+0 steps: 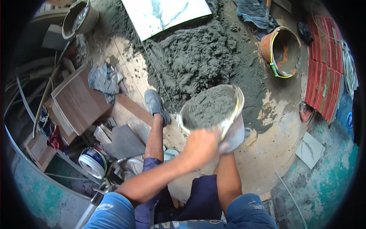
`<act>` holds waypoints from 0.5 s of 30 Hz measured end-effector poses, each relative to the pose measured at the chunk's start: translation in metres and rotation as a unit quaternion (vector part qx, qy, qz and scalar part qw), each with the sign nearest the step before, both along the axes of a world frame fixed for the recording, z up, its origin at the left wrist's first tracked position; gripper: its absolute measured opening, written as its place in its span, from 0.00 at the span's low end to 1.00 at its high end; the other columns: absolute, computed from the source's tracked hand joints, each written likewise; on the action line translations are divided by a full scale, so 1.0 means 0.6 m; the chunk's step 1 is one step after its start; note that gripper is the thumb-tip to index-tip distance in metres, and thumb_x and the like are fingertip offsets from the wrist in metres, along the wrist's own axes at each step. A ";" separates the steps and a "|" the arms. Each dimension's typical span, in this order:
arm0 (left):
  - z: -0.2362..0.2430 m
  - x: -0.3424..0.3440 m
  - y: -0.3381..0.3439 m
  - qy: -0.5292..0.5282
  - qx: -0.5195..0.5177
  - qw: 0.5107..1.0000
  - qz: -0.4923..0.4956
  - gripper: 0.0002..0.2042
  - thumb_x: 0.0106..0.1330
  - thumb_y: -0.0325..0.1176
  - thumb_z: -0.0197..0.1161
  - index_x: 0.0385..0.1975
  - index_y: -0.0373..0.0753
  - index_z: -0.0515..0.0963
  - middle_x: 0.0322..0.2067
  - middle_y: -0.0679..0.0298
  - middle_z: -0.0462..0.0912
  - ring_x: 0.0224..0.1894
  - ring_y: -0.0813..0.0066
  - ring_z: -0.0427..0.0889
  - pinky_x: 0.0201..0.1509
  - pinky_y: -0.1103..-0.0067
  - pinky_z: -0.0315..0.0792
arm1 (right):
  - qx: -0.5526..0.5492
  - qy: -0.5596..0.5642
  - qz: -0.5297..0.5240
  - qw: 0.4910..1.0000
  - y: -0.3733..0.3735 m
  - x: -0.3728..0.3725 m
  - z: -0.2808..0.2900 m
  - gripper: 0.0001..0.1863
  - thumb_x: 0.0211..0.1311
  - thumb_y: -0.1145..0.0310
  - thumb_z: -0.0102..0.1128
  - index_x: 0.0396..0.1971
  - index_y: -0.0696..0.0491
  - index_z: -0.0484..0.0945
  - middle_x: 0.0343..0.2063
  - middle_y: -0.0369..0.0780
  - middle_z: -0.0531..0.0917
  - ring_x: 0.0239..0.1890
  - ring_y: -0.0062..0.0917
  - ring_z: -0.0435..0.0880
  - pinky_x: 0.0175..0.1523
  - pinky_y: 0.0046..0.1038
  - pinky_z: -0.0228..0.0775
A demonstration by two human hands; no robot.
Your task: Spreading mortar on the floor using a trowel to prepare for tile placement.
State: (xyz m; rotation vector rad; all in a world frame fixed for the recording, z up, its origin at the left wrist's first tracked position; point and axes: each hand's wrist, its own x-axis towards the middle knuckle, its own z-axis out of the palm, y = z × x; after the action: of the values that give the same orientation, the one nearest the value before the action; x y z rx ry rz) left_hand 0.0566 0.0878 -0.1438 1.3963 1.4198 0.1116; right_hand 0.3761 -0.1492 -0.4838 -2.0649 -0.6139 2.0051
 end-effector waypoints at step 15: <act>0.152 0.422 0.017 -0.033 -0.186 0.976 -0.107 0.25 0.54 0.47 0.76 0.26 0.29 0.73 0.14 0.64 0.67 0.19 0.80 0.65 0.23 0.74 0.66 | -0.005 -0.218 -0.203 0.955 -0.083 0.237 0.083 0.23 0.69 0.58 0.52 0.55 0.61 0.73 0.54 0.47 0.78 0.56 0.41 0.78 0.57 0.36 0.71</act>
State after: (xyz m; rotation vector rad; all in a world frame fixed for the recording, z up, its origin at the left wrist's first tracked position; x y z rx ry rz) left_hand 0.3096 0.0983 -0.0528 1.2098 1.1555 -0.2349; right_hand 0.5181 -0.1987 -0.4340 -2.4163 -0.2104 1.3438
